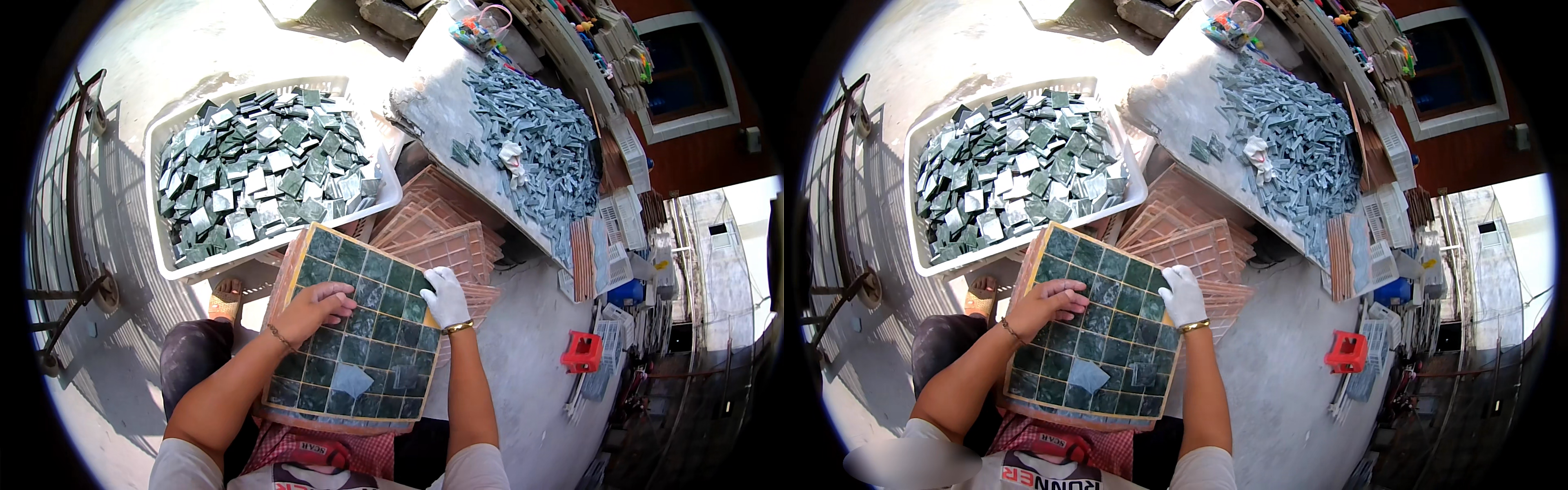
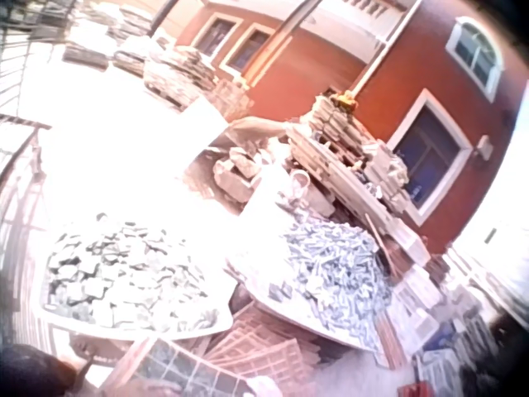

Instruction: The person sits on the ground and places small green glass tiles into a grid on a yellow backing board. They handle the tiles one by one from a nearby basket, arranging them to fill the grid pattern.

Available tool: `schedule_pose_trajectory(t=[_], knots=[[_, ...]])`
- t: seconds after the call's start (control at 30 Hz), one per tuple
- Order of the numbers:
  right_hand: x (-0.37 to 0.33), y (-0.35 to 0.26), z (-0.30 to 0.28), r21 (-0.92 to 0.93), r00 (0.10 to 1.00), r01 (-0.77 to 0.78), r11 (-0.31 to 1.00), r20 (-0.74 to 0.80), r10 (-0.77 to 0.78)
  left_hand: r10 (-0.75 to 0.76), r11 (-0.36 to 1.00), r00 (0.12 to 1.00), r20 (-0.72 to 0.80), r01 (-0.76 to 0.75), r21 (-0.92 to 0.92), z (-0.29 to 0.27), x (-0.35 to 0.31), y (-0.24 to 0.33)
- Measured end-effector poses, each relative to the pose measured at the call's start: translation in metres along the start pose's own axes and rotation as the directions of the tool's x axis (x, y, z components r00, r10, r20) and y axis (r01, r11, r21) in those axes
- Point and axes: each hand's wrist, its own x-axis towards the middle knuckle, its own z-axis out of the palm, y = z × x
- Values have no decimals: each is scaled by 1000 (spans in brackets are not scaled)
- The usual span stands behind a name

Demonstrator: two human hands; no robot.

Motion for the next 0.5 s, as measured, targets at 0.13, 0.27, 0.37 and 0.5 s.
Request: schedule_pose_trajectory(t=[0.13,0.27,0.37,0.5], knots=[[-4,-10,-3,41,999,-32,999,-7,33,10,1000,999,-37,-10,-13,1,-2,10],[-30,-67,-17,213,987,-162,964,38,157,62,994,992,-110,-72,-88,-6,-3,11],[-74,-106,-8,266,956,-187,946,269,113,86,990,986,-145,-101,-102,-9,-5,13],[-124,-156,12,81,970,-138,987,212,118,96,994,986,-133,-102,-36,-6,-7,13]])
